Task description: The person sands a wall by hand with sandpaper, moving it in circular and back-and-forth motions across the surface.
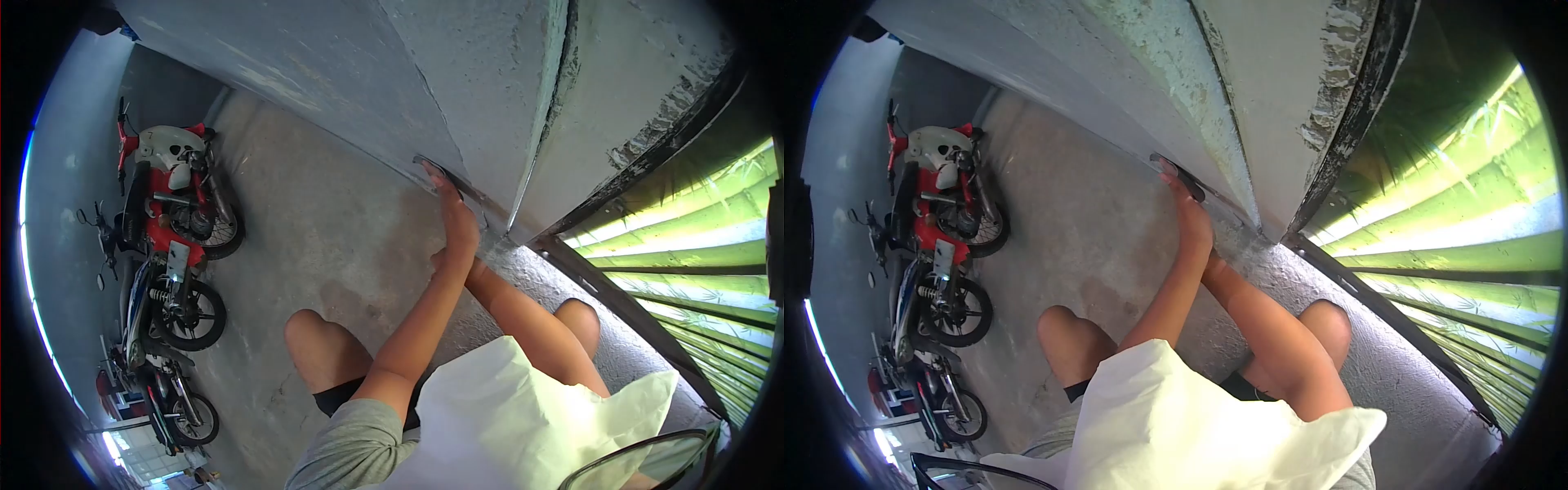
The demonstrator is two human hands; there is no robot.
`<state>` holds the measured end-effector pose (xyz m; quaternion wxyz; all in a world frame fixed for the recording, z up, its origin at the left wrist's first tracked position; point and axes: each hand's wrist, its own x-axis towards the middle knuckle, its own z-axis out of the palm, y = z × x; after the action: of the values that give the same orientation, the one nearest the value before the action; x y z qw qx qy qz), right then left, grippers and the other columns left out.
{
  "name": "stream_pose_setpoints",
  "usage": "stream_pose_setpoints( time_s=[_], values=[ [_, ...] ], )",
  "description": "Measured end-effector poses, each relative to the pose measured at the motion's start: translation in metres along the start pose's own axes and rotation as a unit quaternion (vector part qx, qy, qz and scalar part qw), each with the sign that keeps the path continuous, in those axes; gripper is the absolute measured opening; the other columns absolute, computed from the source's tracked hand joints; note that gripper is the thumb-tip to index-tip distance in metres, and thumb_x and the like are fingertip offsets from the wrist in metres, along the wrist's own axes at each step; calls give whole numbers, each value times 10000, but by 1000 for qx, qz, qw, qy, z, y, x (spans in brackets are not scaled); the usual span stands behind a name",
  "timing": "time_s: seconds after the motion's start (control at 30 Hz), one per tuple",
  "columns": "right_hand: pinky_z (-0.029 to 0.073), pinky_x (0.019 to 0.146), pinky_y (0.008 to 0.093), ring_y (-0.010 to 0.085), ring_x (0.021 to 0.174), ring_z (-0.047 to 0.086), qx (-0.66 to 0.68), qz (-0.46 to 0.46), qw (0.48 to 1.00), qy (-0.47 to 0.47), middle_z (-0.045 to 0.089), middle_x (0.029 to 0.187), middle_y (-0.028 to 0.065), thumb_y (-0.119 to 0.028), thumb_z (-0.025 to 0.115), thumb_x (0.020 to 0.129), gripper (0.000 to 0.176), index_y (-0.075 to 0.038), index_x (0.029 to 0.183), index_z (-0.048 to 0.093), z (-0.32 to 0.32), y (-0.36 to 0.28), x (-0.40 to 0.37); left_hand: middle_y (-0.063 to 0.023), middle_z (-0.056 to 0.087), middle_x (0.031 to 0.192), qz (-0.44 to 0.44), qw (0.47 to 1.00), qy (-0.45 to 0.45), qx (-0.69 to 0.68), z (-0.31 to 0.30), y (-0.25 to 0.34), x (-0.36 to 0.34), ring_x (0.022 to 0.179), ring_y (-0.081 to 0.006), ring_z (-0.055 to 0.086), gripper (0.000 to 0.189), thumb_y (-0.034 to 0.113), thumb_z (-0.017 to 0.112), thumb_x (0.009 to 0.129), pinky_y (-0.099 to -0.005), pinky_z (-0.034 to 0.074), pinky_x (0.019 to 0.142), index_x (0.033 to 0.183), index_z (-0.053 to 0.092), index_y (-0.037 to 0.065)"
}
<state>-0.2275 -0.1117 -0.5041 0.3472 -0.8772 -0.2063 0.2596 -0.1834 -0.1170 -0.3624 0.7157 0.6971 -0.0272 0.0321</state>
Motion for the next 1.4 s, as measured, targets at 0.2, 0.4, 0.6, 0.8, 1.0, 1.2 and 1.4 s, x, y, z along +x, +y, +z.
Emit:
stream_pose_setpoints(
  time_s=[0.2, 0.4, 0.6, 0.8, 1.0, 1.2, 1.4],
  values=[
    [516, 981, 486, 390, 1129, 668, -24, 12, 1000, -13, 704, 1200, 218, -374, 609, 889, 505, -9, 1234, 663, -5, -10, 9, -197, 271, 1622, -57, 992, -103, 50, -44, 23, 14, 1488, -286, 276, 739, 515, 258, 1092, -371, 196, 1221, 1584, 149, -25],
    [521, 989, 470, 370, 1141, 675, -98, 75, 988, -94, 712, 1206, 203, -359, 625, 871, 427, -36, 1122, 750, -20, -6, 6, -185, 475, 1511, -234, 957, -142, 98, -126, 35, 49, 1375, -276, 464, 589, 356, 396, 1113, -389, 326, 1162, 1518, 353, -69],
    [527, 947, 485, 384, 1084, 679, -109, 67, 988, -82, 717, 1103, 199, -478, 619, 916, 503, -30, 1134, 692, -31, 14, -4, -120, 516, 1476, -234, 951, -172, -110, -195, 52, 63, 1369, -266, 485, 546, 384, 434, 1106, -460, 342, 1153, 1521, 366, 35],
    [526, 966, 486, 387, 1099, 678, -102, 91, 988, -77, 720, 1137, 203, -476, 613, 925, 513, -20, 1136, 714, -25, 21, -22, -138, 480, 1511, -247, 935, -149, -208, -218, 27, 59, 1384, -298, 468, 551, 383, 428, 1106, -464, 342, 1159, 1501, 371, 3],
    [520, 976, 479, 392, 1100, 673, -147, 102, 981, -80, 712, 1148, 215, -514, 620, 918, 562, -44, 1221, 679, -6, 65, -31, -169, 542, 1459, -181, 963, -134, 146, -214, -22, 40, 1355, -297, 511, 596, 433, 434, 1096, -430, 396, 1127, 1510, 410, 4],
    [532, 934, 470, 384, 1046, 689, -131, 119, 983, -50, 717, 1124, 227, -488, 652, 918, 545, -59, 1255, 666, -18, 71, -33, -177, 628, 1349, 58, 847, -345, 401, -208, -8, 10, 1176, -358, 624, 425, 247, 507, 1056, -469, 474, 989, 1464, 518, 131],
    [565, 811, 430, 343, 887, 704, -43, -5, 977, 211, 682, 1155, 211, -325, 721, 910, 520, -65, 1342, 598, -29, 50, -15, -167, 655, 1289, 122, 849, -318, 404, -211, -24, 6, 1106, -387, 634, 433, 164, 520, 1027, -498, 491, 928, 1461, 522, 162]
  ],
)
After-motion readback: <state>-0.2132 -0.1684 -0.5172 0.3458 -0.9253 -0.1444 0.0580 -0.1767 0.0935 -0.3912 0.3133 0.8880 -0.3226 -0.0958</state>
